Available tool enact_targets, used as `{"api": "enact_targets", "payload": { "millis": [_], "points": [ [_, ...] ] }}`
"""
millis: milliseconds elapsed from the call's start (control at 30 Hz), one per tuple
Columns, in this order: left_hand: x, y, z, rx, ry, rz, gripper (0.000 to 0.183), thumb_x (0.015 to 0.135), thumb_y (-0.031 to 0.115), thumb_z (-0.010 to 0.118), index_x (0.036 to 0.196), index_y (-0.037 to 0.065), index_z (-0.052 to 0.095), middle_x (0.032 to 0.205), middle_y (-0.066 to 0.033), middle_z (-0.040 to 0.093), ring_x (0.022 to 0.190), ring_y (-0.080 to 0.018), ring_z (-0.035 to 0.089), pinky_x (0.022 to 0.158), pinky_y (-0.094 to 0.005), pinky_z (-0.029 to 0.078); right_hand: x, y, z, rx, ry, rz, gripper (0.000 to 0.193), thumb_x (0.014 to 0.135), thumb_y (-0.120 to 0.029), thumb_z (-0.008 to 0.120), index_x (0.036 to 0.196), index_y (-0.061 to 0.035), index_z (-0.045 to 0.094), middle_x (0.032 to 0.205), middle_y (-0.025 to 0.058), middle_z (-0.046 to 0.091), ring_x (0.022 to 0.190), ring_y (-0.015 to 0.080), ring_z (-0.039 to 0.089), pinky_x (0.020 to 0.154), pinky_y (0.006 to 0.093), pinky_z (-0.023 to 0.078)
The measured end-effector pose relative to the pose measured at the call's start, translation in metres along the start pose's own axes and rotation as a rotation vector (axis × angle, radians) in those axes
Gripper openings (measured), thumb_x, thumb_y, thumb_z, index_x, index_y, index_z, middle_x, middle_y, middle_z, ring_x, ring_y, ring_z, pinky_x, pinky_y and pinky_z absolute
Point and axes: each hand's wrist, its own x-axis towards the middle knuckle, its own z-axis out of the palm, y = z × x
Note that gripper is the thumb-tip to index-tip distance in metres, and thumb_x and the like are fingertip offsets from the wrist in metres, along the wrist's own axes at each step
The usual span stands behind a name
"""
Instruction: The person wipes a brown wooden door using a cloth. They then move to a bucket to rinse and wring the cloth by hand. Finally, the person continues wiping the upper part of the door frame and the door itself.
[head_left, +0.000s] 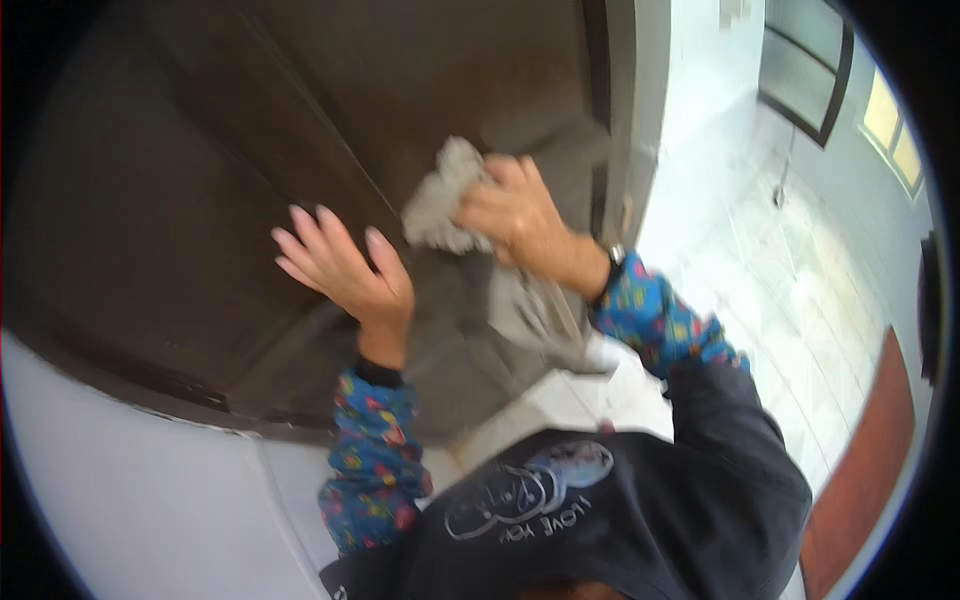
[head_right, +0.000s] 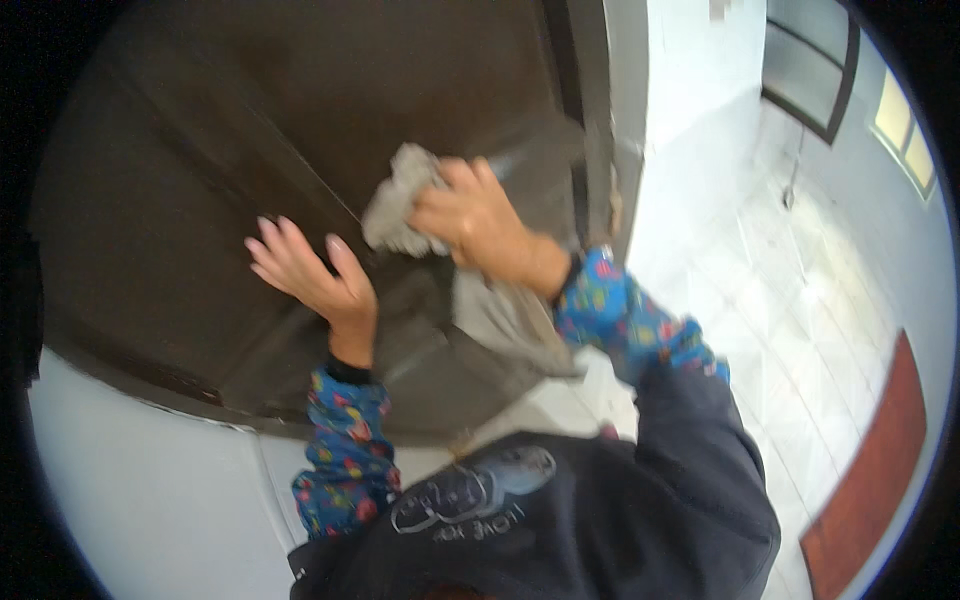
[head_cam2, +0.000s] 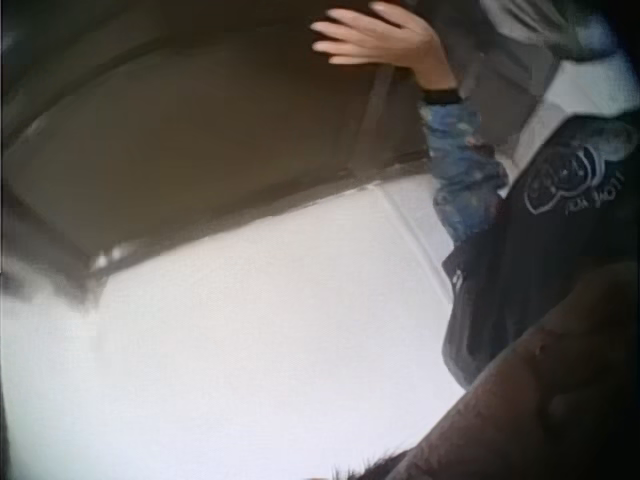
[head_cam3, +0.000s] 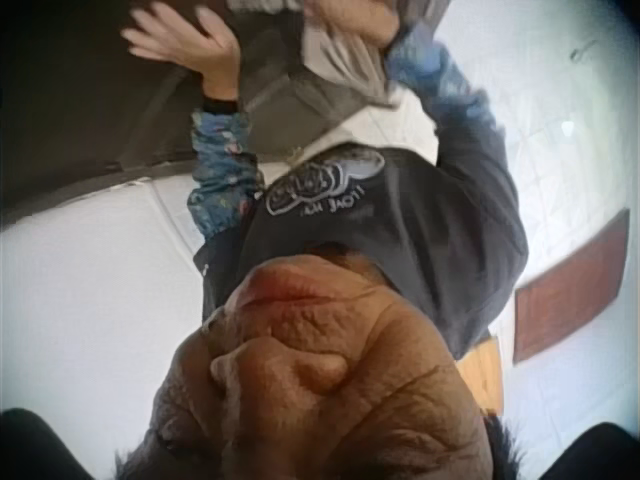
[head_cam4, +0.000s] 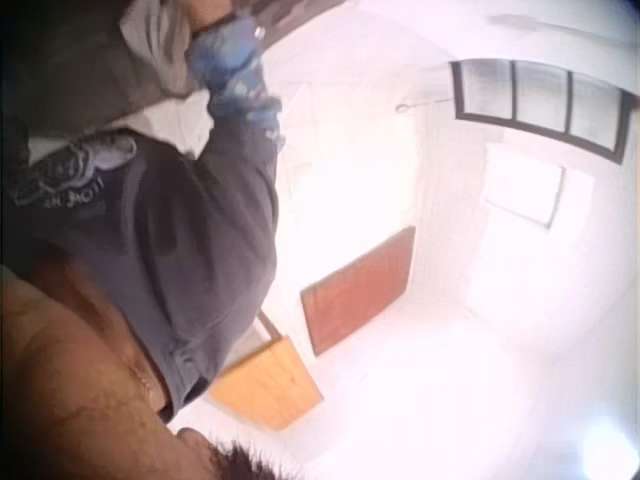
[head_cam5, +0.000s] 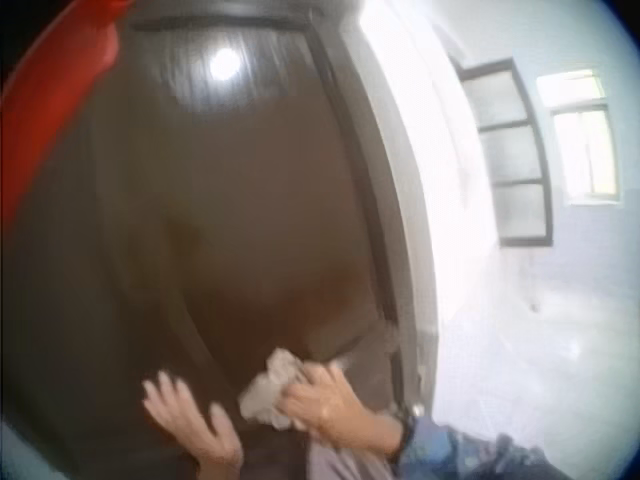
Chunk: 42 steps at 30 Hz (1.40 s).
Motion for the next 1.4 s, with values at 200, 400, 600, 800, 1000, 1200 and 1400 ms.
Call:
{"api": "enact_targets", "payload": {
  "millis": [200, 400, 600, 800, 1000, 1200, 1400],
  "points": [
    [0.008, 0.013, -0.004, -0.039, -0.001, -0.062, 0.051, 0.089, 0.016, 0.050, 0.134, -0.004, 0.040, 0.145, -0.0237, 0.032, 0.137, -0.0462, 0.019, 0.110, -0.0576, 0.011, 0.050, 0.002, -0.012, -0.015, 0.181, -0.107, 0.036, 0.055, -0.001, 0.066, 0.090, -0.0113, 0.066, 0.101, 0.0010, 0.063, 0.093, 0.0300, 0.053, 0.073, 0.0397, 0.039],
    [0.002, 0.007, -0.015, -0.058, -0.079, -0.074, 0.050, 0.087, 0.015, 0.050, 0.132, -0.004, 0.041, 0.144, -0.0256, 0.032, 0.136, -0.0481, 0.019, 0.109, -0.0595, 0.009, 0.212, 0.024, -0.026, -0.116, 0.681, -0.203, 0.046, 0.051, 0.002, 0.062, 0.095, -0.0104, 0.066, 0.107, 0.0054, 0.063, 0.097, 0.0322, 0.052, 0.073, 0.0417, 0.039],
    [0.017, 0.029, -0.005, -0.162, -0.028, -0.037, 0.050, 0.087, 0.018, 0.052, 0.130, -0.006, 0.042, 0.143, -0.0256, 0.032, 0.134, -0.0495, 0.021, 0.108, -0.0600, 0.012, 0.366, 0.023, -0.108, -0.195, 0.914, -0.141, 0.025, 0.072, -0.008, 0.056, 0.096, -0.0100, 0.065, 0.097, 0.0084, 0.065, 0.086, 0.0326, 0.054, 0.075, 0.0402, 0.040],
    [0.005, 0.000, -0.013, -0.013, -0.209, -0.148, 0.062, 0.089, 0.042, 0.049, 0.136, 0.003, 0.040, 0.142, -0.0216, 0.036, 0.137, -0.0413, 0.022, 0.112, -0.0548, 0.007, 0.201, 0.010, -0.009, 0.015, 0.557, -0.315, 0.034, 0.063, -0.001, 0.067, 0.096, -0.0057, 0.066, 0.104, 0.0089, 0.066, 0.093, 0.0316, 0.058, 0.084, 0.0415, 0.043],
    [0.011, 0.008, 0.001, -0.025, -0.456, -0.165, 0.056, 0.082, 0.048, 0.052, 0.125, 0.013, 0.057, 0.146, -0.0119, 0.034, 0.138, -0.0392, 0.021, 0.111, -0.0570, 0.009, 0.081, -0.011, -0.023, 0.085, 0.050, -0.148, 0.046, 0.051, 0.003, 0.062, 0.096, -0.0061, 0.067, 0.095, 0.0092, 0.066, 0.090, 0.0318, 0.057, 0.084, 0.0431, 0.041],
    [0.001, 0.000, -0.018, -0.222, -0.104, 0.068, 0.043, 0.077, 0.018, 0.062, 0.118, 0.005, 0.058, 0.140, -0.0219, 0.037, 0.133, -0.0428, 0.027, 0.109, -0.0586, 0.019, 0.283, -0.041, -0.049, -0.249, 0.332, -0.539, 0.054, 0.054, 0.007, 0.062, 0.105, -0.0123, 0.065, 0.103, 0.0040, 0.066, 0.099, 0.0271, 0.059, 0.086, 0.0424, 0.041],
    [-0.061, 0.005, -0.093, -0.241, -0.098, -0.275, 0.037, 0.078, 0.005, 0.057, 0.115, 0.001, 0.056, 0.138, -0.0216, 0.040, 0.129, -0.0440, 0.032, 0.106, -0.0555, 0.024, 0.346, -0.057, -0.049, -0.358, 0.665, -0.425, 0.028, 0.068, -0.001, 0.060, 0.093, -0.0117, 0.068, 0.095, 0.0087, 0.068, 0.090, 0.0291, 0.059, 0.076, 0.0416, 0.043]
  ]
}}
